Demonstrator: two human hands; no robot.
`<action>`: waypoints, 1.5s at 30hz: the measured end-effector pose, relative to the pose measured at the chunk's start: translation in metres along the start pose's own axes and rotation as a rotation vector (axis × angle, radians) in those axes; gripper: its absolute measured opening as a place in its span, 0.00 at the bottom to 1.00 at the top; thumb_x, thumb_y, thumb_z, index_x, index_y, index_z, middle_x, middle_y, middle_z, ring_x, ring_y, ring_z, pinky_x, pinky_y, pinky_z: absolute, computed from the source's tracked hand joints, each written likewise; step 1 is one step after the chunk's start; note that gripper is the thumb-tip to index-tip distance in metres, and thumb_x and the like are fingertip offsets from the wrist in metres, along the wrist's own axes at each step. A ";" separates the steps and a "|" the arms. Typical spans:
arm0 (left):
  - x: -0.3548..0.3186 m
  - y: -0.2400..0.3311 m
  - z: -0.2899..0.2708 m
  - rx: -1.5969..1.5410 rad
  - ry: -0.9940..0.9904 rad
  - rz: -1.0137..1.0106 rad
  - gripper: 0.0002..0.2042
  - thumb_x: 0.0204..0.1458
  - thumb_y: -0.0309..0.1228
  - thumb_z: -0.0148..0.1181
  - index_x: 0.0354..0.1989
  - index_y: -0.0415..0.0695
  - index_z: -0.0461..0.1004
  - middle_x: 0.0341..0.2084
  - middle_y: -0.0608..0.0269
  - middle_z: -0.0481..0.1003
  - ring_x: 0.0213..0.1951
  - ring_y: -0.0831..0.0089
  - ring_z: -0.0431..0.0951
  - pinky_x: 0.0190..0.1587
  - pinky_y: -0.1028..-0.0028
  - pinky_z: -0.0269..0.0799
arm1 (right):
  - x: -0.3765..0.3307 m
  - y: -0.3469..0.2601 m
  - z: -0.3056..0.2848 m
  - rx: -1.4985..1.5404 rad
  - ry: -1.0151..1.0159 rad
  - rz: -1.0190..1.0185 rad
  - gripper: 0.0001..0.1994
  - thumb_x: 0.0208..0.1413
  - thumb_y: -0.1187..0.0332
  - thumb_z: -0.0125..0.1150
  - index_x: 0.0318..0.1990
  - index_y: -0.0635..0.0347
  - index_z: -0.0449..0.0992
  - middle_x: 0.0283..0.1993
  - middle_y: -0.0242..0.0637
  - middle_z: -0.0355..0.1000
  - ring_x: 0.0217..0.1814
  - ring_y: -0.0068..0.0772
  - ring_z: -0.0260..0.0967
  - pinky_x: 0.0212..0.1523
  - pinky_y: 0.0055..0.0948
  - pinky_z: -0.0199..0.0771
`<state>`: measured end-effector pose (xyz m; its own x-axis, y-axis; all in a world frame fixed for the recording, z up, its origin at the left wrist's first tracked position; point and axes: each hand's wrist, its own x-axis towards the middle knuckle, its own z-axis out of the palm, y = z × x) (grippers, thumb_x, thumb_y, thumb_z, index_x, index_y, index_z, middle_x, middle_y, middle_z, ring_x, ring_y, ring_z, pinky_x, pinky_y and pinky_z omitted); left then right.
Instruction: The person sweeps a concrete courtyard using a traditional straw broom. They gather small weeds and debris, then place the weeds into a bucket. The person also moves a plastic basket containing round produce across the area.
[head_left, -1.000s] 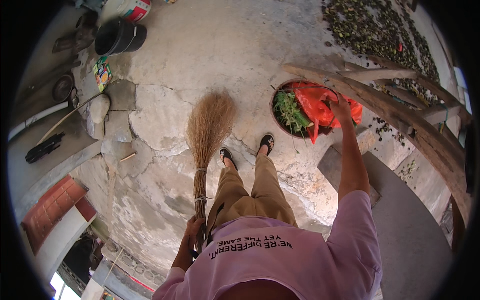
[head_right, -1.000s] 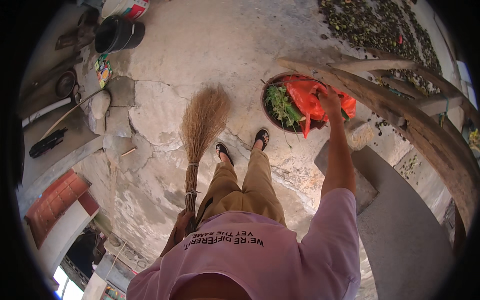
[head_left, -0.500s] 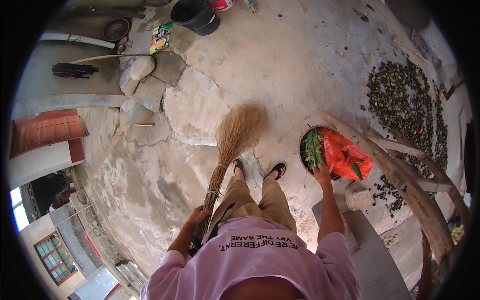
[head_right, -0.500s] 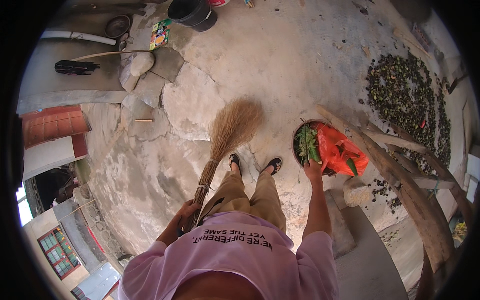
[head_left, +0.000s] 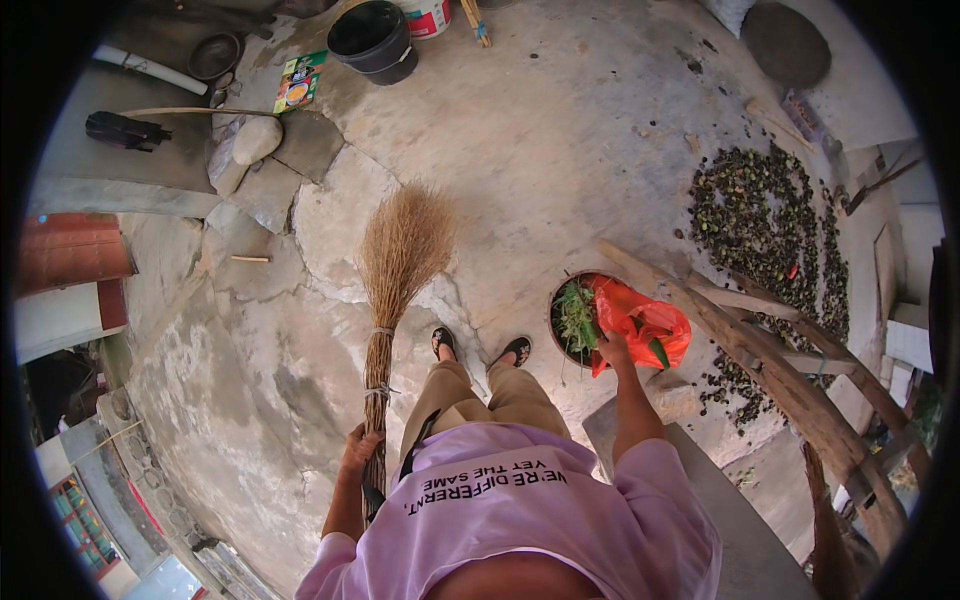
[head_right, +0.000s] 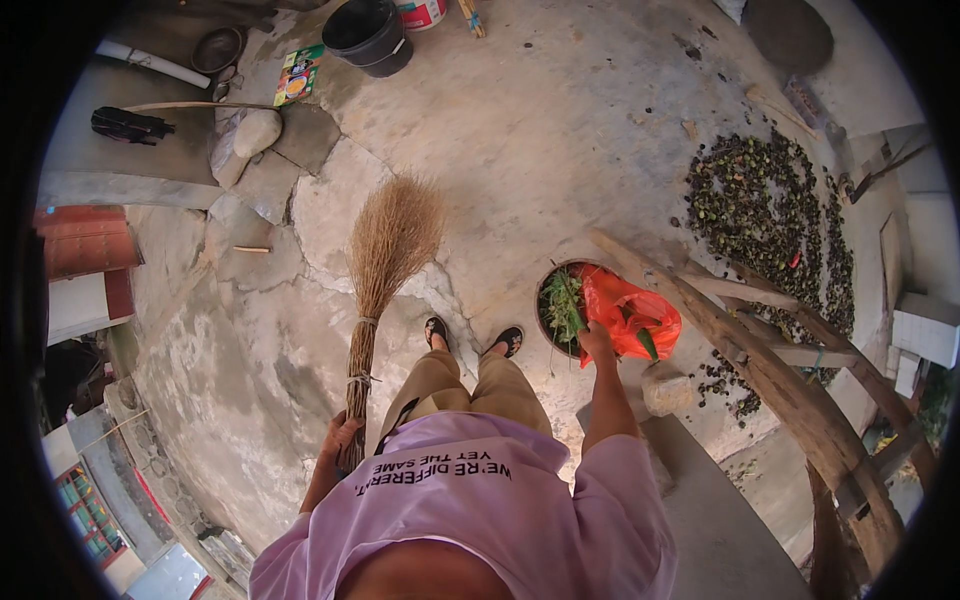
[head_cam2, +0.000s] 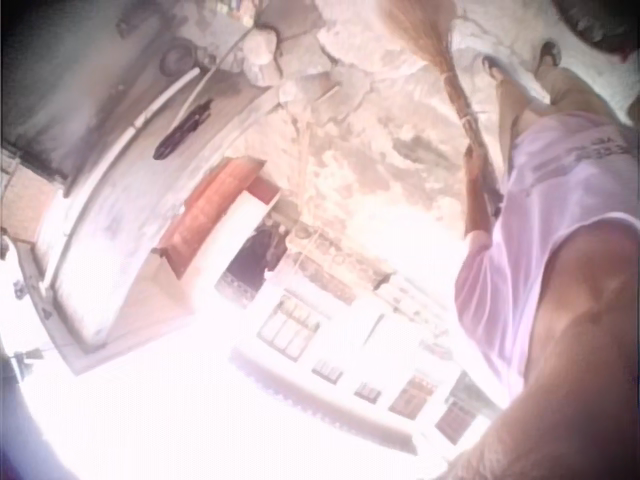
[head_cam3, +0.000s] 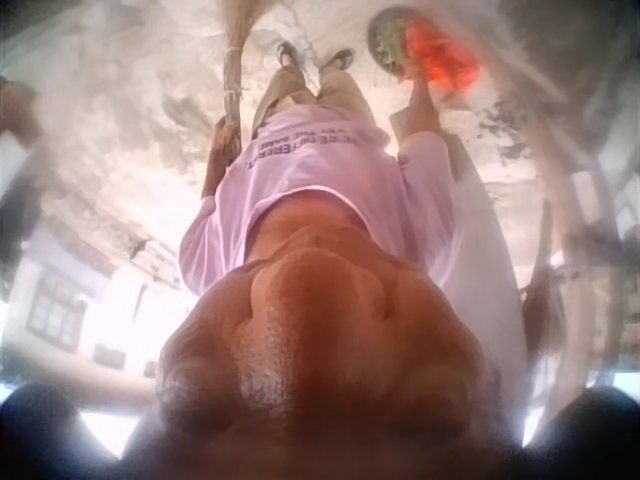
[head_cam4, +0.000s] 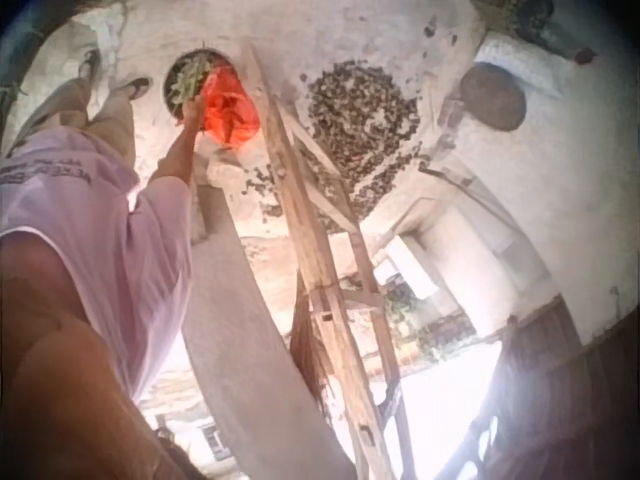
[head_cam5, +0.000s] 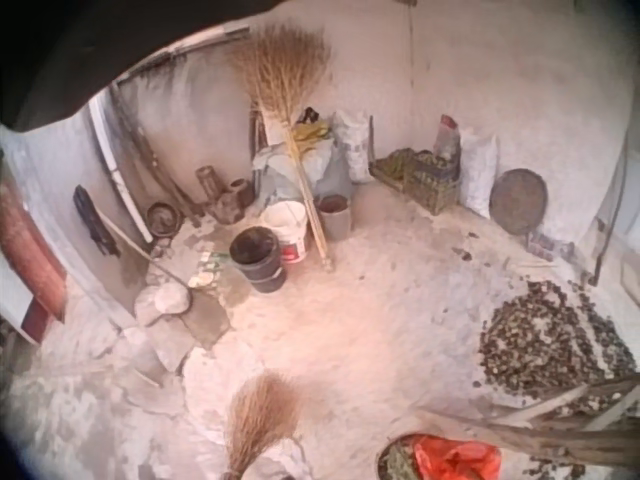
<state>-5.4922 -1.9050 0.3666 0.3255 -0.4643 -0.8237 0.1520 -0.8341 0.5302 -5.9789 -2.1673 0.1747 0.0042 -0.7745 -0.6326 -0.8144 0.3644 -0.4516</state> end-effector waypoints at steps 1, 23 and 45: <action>-0.002 0.001 -0.003 -0.053 -0.010 0.001 0.20 0.36 0.40 0.57 0.35 0.38 0.69 0.21 0.69 0.67 0.25 0.81 0.64 0.28 0.80 0.62 | -0.002 -0.006 0.001 -0.012 -0.021 -0.005 0.13 0.42 0.63 0.53 0.28 0.67 0.67 0.27 0.53 0.66 0.33 0.47 0.66 0.32 0.36 0.63; 0.117 0.090 -0.127 -0.160 0.117 -0.185 0.15 0.37 0.37 0.57 0.31 0.40 0.69 0.18 0.69 0.67 0.20 0.81 0.64 0.21 0.79 0.61 | 0.040 -0.129 0.038 -0.016 0.004 0.125 0.13 0.38 0.63 0.51 0.21 0.67 0.67 0.18 0.48 0.64 0.23 0.40 0.66 0.25 0.37 0.62; 0.169 0.170 -0.114 -0.656 0.315 -0.237 0.10 0.39 0.33 0.56 0.28 0.41 0.68 0.15 0.71 0.65 0.17 0.82 0.63 0.18 0.80 0.60 | 0.317 -0.623 0.054 0.204 -0.181 -0.180 0.11 0.45 0.65 0.54 0.18 0.59 0.64 0.15 0.28 0.59 0.15 0.19 0.53 0.15 0.23 0.52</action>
<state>-5.3051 -2.0911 0.3403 0.4507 -0.1061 -0.8863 0.7421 -0.5073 0.4381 -5.4391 -2.6112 0.2215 0.2554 -0.7383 -0.6242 -0.6584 0.3400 -0.6715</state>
